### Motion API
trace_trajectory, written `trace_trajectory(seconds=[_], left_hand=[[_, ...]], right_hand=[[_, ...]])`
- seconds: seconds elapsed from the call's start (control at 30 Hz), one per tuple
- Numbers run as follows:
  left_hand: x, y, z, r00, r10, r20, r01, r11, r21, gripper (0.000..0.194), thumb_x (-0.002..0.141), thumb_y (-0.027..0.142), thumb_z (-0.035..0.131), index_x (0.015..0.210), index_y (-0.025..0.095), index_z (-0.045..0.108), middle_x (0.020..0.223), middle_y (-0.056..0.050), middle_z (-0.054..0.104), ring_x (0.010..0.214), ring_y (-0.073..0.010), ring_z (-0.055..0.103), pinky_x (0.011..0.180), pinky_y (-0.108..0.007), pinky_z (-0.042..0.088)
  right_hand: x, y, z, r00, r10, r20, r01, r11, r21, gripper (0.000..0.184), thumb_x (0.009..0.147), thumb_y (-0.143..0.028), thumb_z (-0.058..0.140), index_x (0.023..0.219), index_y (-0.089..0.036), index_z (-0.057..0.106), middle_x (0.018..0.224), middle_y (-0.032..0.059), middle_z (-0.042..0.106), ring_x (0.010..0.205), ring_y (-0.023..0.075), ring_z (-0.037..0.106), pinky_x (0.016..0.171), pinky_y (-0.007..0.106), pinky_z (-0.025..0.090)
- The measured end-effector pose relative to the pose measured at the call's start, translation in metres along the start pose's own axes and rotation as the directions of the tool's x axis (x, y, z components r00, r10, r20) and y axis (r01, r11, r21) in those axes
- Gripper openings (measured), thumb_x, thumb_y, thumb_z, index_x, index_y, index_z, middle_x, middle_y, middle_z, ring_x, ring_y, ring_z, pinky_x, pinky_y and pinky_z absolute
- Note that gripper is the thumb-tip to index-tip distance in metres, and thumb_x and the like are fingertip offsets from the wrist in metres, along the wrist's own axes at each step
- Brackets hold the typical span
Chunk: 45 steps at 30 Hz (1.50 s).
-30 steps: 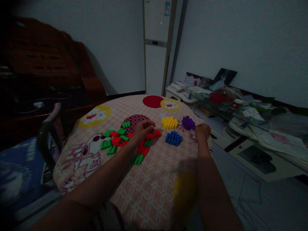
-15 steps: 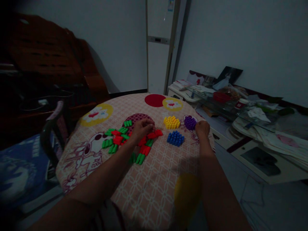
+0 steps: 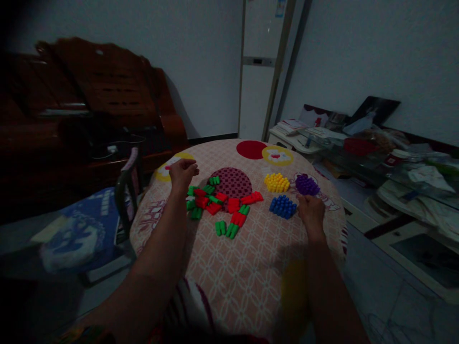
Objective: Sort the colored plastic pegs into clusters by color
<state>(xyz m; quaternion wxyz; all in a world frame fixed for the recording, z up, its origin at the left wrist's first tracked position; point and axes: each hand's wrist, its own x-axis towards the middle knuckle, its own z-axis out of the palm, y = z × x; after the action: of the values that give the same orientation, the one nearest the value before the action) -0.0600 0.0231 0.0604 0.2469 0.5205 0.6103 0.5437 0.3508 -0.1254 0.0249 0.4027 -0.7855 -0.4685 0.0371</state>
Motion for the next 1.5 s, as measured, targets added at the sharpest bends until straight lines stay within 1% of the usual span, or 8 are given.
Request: trace_trajectory(seconds=[0.1, 0.2, 0.43, 0.7, 0.87, 1.1, 1.33, 1.5], left_hand=[[0.006, -0.015, -0.023, 0.999, -0.013, 0.03, 0.006, 0.977, 0.212, 0.017, 0.079, 0.015, 0.068, 0.096, 0.013, 0.072, 0.091, -0.009, 0.076, 0.089, -0.0222, 0.072, 0.089, -0.037, 0.054], [0.002, -0.021, -0.026, 0.978, -0.05, 0.201, -0.028, 0.93, 0.366, 0.022, 0.079, 0.024, 0.075, 0.099, 0.015, 0.075, 0.099, -0.01, 0.078, 0.099, -0.0257, 0.072, 0.093, -0.036, 0.053], [-0.015, -0.014, 0.02, 0.883, 0.04, 0.468, -0.351, 0.718, 0.601, 0.062, 0.087, 0.03, 0.066, 0.146, 0.017, 0.055, 0.136, -0.014, 0.067, 0.124, -0.027, 0.063, 0.103, -0.032, 0.048], [-0.013, -0.009, 0.038, 0.853, 0.099, 0.513, -0.439, 0.668, 0.601, 0.04, 0.077, 0.022, 0.072, 0.117, 0.018, 0.072, 0.118, -0.013, 0.073, 0.112, -0.0298, 0.067, 0.092, -0.034, 0.052], [-0.026, 0.018, 0.053, 0.863, 0.238, 0.446, -0.414, 0.838, 0.355, 0.027, 0.074, 0.016, 0.071, 0.101, 0.017, 0.071, 0.1, -0.008, 0.075, 0.094, -0.0235, 0.068, 0.086, -0.034, 0.053], [-0.115, 0.067, 0.109, 0.733, 0.395, 0.554, -0.196, 0.903, -0.383, 0.019, 0.072, 0.013, 0.068, 0.091, 0.016, 0.066, 0.084, -0.001, 0.069, 0.074, -0.0129, 0.065, 0.068, -0.023, 0.052], [-0.164, 0.069, 0.129, 0.671, 0.424, 0.609, -0.069, 0.853, -0.518, 0.016, 0.076, 0.019, 0.072, 0.089, 0.016, 0.064, 0.078, 0.002, 0.065, 0.068, -0.0097, 0.062, 0.064, -0.019, 0.05], [-0.148, 0.064, 0.121, 0.683, 0.42, 0.597, -0.131, 0.875, -0.465, 0.015, 0.08, 0.019, 0.067, 0.095, 0.016, 0.066, 0.095, -0.004, 0.072, 0.079, -0.013, 0.068, 0.073, -0.023, 0.054]], right_hand=[[-0.007, 0.005, 0.008, 0.995, 0.088, -0.046, -0.087, 0.996, 0.016, 0.031, 0.076, -0.036, 0.055, 0.052, -0.019, 0.063, 0.047, 0.0053, 0.059, 0.053, 0.0203, 0.054, 0.059, 0.033, 0.037], [-0.008, 0.01, 0.011, 0.986, 0.155, -0.069, -0.152, 0.987, 0.044, 0.026, 0.073, -0.033, 0.056, 0.054, -0.018, 0.065, 0.05, 0.0045, 0.061, 0.057, 0.0212, 0.056, 0.061, 0.033, 0.038], [-0.013, 0.014, 0.012, 0.991, 0.075, -0.107, -0.066, 0.994, 0.089, 0.029, 0.076, -0.037, 0.056, 0.056, -0.018, 0.064, 0.049, 0.0018, 0.059, 0.056, 0.0199, 0.055, 0.061, 0.031, 0.037], [-0.013, 0.019, 0.018, 0.986, 0.13, -0.102, -0.109, 0.975, 0.195, 0.027, 0.078, -0.037, 0.057, 0.06, -0.019, 0.063, 0.051, 0.0005, 0.061, 0.054, 0.0189, 0.057, 0.057, 0.029, 0.038], [-0.018, 0.015, 0.015, 0.975, 0.028, -0.218, 0.006, 0.988, 0.156, 0.033, 0.086, -0.04, 0.052, 0.06, -0.02, 0.06, 0.052, -0.0004, 0.059, 0.054, 0.0175, 0.054, 0.058, 0.028, 0.038], [-0.033, -0.006, 0.011, 0.863, -0.365, -0.35, 0.392, 0.92, 0.006, 0.046, 0.1, -0.045, 0.038, 0.073, -0.019, 0.064, 0.064, 0.0046, 0.064, 0.06, 0.0174, 0.057, 0.062, 0.029, 0.04], [-0.047, -0.023, 0.024, 0.687, -0.678, -0.26, 0.658, 0.733, -0.172, 0.04, 0.1, -0.048, 0.048, 0.083, -0.017, 0.068, 0.068, 0.0065, 0.067, 0.061, 0.0166, 0.06, 0.06, 0.027, 0.039], [-0.04, -0.018, 0.022, 0.735, -0.529, -0.425, 0.521, 0.841, -0.145, 0.036, 0.098, -0.047, 0.048, 0.081, -0.019, 0.063, 0.066, 0.004, 0.063, 0.059, 0.0158, 0.056, 0.059, 0.027, 0.039]])
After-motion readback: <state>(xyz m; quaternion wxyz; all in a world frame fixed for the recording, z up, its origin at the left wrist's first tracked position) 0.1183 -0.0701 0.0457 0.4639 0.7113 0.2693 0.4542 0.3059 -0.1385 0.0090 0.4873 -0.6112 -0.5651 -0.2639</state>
